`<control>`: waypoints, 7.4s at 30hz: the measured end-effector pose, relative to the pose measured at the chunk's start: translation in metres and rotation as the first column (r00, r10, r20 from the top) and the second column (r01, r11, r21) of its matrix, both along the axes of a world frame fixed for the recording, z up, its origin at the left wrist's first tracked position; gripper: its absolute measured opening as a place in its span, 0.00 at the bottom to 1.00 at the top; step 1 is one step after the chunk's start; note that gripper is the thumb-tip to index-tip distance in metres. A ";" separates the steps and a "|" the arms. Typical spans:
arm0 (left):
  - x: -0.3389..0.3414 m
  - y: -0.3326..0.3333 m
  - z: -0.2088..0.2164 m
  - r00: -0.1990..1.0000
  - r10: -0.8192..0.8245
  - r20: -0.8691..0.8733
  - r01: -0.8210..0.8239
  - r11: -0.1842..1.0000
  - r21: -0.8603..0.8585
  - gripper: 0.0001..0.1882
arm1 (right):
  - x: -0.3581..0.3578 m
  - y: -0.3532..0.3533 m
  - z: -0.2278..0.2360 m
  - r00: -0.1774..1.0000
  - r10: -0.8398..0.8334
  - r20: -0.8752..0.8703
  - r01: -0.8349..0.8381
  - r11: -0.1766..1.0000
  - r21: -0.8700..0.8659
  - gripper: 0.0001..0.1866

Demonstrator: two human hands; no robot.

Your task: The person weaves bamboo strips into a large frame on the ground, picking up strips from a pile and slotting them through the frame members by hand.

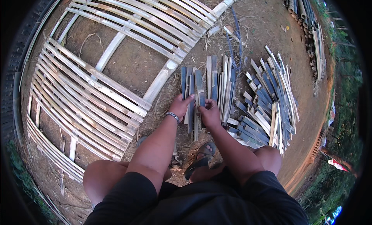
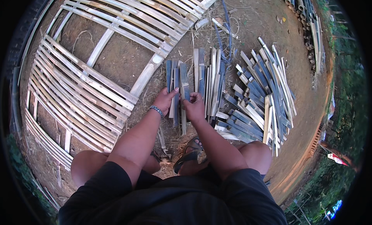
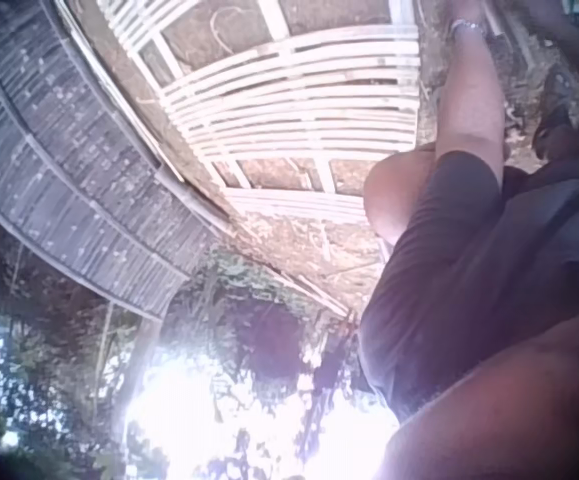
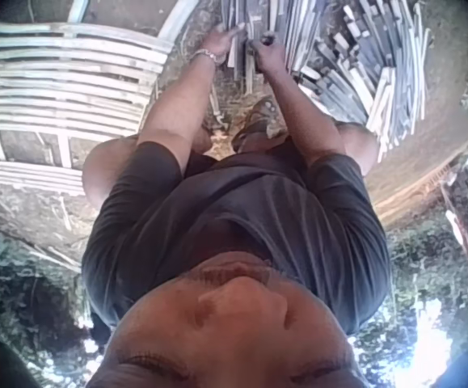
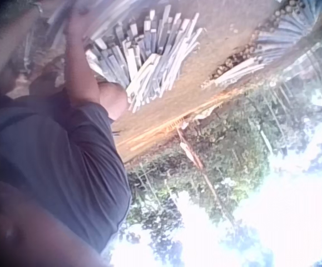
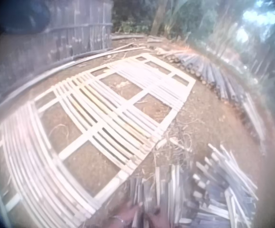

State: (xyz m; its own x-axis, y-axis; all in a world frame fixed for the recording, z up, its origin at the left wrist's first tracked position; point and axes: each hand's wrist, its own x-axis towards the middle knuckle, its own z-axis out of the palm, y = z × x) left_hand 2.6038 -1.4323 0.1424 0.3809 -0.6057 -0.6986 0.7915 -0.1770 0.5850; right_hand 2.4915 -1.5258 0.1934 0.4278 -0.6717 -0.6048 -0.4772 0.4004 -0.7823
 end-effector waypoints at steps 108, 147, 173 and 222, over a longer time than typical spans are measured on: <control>-0.011 -0.002 0.156 0.971 -0.027 -0.238 -0.034 0.968 -0.248 0.20 | -0.015 0.009 0.157 0.976 0.169 0.136 -0.103 0.913 -0.394 0.33; -0.060 0.002 0.126 0.599 -0.783 0.169 0.714 0.617 0.330 0.08 | -0.249 -0.053 0.311 0.951 -0.286 0.117 0.294 0.721 -0.627 0.25; -0.173 -0.069 0.147 -0.242 -0.937 0.250 0.947 -0.173 0.270 0.09 | -0.391 0.232 0.093 0.659 -0.489 -0.571 0.547 0.833 -0.083 0.22; -0.192 -0.095 0.202 0.105 -0.802 0.588 0.939 0.274 0.206 0.13 | -0.466 0.099 0.064 0.483 0.344 -0.805 -0.327 0.924 0.198 0.23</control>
